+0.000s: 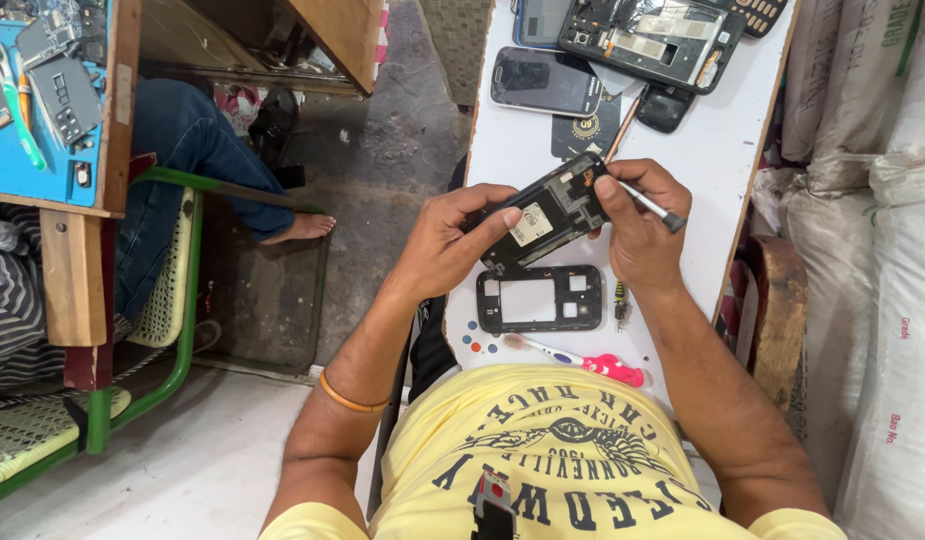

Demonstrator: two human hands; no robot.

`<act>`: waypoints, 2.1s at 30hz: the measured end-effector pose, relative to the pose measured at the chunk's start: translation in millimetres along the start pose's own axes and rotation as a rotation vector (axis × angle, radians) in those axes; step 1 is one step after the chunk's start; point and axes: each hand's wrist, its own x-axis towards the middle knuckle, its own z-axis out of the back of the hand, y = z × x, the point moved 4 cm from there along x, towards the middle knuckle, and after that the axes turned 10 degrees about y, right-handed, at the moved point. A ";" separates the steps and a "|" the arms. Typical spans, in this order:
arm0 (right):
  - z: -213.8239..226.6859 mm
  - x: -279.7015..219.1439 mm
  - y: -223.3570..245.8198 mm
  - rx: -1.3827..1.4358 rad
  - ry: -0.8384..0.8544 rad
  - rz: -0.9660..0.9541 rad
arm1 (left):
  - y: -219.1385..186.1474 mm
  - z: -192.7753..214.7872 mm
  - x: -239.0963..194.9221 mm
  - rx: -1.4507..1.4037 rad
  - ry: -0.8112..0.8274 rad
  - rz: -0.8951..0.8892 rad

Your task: The person uses a screwdriver to unscrew and remove screws from the back of a disassembled mobile phone. They hold the phone in one hand and manipulate the tool with the other, working on the internal frame.

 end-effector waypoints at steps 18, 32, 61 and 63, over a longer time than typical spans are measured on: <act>3.3 -6.5 -2.4 0.069 0.003 -0.025 | 36.8 -71.6 -17.8 -1.391 0.413 0.186; 9.5 -7.3 -8.5 0.087 -0.007 -0.055 | 41.6 -78.9 -20.1 -1.464 0.397 0.166; -22.7 -12.5 37.8 -0.801 0.096 0.416 | 21.7 -61.6 -13.1 -1.063 0.116 -0.031; -23.6 -12.9 37.8 -0.799 0.096 0.406 | 23.8 -61.3 -13.9 -1.063 0.114 -0.027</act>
